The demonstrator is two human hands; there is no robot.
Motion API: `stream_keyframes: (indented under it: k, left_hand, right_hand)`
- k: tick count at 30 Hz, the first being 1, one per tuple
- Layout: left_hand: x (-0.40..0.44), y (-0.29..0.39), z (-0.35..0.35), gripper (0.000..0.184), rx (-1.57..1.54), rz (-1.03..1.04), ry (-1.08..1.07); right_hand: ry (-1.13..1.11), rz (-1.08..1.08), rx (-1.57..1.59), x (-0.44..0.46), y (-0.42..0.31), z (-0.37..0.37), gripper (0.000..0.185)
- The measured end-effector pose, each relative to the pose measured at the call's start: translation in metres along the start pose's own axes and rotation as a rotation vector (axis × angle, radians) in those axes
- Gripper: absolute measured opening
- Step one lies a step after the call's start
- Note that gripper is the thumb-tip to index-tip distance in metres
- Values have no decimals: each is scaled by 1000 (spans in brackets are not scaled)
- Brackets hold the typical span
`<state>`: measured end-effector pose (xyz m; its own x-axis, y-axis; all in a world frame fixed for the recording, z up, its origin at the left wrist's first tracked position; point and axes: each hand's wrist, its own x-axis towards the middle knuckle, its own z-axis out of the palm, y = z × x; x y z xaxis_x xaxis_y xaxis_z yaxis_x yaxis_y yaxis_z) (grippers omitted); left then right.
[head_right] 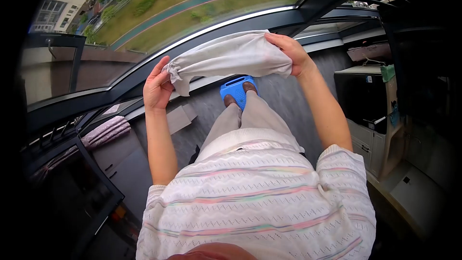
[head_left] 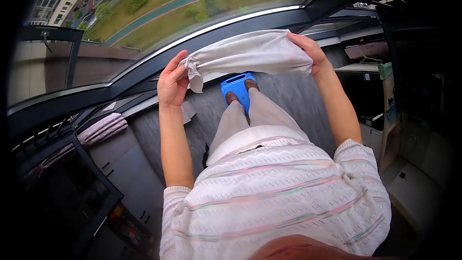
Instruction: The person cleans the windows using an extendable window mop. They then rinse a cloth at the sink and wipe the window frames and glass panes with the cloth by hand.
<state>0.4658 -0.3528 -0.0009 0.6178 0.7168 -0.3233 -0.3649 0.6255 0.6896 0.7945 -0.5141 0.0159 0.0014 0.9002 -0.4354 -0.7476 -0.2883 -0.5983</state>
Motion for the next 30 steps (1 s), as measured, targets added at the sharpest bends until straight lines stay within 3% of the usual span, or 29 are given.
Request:
stream_keyframes:
  k: [1, 11, 15, 18, 19, 22, 26, 28, 30]
  left_hand:
    - [2, 0, -6, 42, -4, -9, 1]
    - [-2, 13, -1, 40, 2, 32, 37]
    - [-4, 14, 1, 38, 185, 64, 28]
    - [-10, 17, 10, 38, 376, 100, 67]
    - [-11, 17, 12, 38, 438, 112, 75]
    - [-14, 16, 24, 40, 641, 205, 82]
    - [-12, -1, 63, 41, 973, 612, -65]
    - [-23, -21, 103, 48, 1092, 643, -228]
    - [-39, -60, 129, 58, 1255, 519, -571]
  right_hand:
    - [0, -4, -8, -2, -2, 0, 28]
    - [2, -19, -96, -4, -10, 6, 32]
    - [124, 91, -526, -1, -26, 10, 34]
    - [-2, -58, -1011, 13, -27, 2, 32]
    - [58, -311, -1118, 14, -20, 5, 31]
    - [12, -194, -1116, 25, -21, -7, 30]
    - [195, -46, -472, 38, 28, -2, 31]
    - [271, 88, -198, 38, 63, 7, 32]
    - [248, 97, -34, 38, 90, 13, 33]
